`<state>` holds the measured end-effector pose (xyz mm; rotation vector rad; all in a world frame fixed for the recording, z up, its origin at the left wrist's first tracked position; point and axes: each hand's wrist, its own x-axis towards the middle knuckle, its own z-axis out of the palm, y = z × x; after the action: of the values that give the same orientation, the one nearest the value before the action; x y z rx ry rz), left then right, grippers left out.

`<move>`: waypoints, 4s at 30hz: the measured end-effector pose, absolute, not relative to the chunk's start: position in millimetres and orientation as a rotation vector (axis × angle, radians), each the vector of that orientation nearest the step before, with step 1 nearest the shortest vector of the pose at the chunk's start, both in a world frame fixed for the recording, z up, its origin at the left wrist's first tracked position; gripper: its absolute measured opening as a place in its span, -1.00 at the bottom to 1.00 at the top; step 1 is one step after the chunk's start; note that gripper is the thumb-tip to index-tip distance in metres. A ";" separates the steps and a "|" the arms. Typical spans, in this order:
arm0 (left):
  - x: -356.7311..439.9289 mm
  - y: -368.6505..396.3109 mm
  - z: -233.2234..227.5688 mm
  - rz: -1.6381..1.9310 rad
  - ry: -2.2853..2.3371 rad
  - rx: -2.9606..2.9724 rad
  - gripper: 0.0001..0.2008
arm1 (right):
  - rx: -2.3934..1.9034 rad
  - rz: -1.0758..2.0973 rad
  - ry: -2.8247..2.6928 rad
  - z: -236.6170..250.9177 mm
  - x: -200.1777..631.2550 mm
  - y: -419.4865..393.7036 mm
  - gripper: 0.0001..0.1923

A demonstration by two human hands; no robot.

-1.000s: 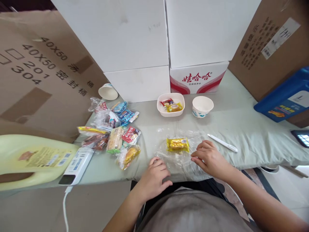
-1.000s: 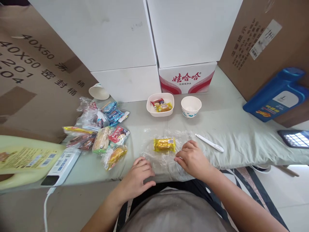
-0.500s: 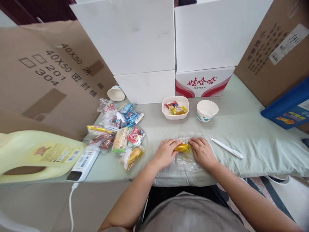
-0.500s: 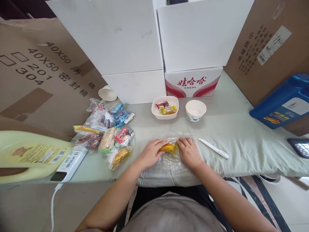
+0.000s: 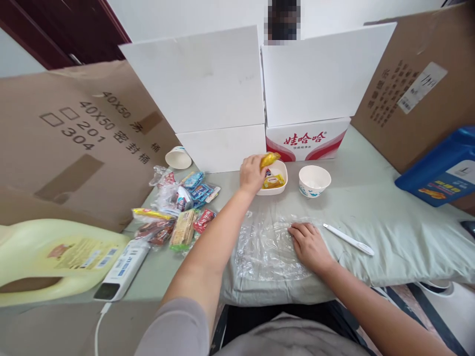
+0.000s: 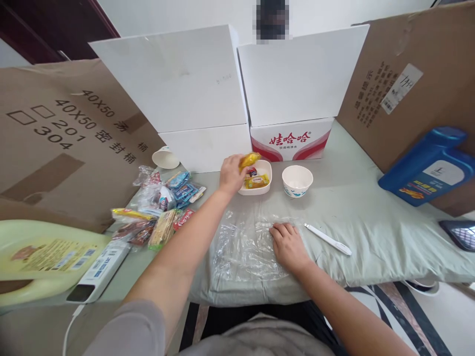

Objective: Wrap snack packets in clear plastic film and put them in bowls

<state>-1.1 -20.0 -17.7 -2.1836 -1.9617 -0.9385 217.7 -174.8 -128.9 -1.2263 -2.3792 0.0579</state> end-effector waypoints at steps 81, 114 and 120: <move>16.8 -200.3 -85.1 -0.551 -1.640 -2.769 -0.62 | -1.604 0.269 -1.962 -120.0 261.9 -187.3 -0.62; -81.0 -269.4 -105.9 -0.639 -1.411 -2.840 -0.84 | -0.983 0.303 -2.578 -103.1 296.4 -214.7 -0.55; -74.8 -257.8 -98.4 -0.855 -1.698 -2.791 -0.85 | -1.011 0.411 -2.362 -99.7 315.8 -219.6 -0.85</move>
<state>-74.8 -257.8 -98.4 -2.7905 -1.6976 -0.8555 315.8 -219.6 -99.7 -1.0111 -2.3622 0.4108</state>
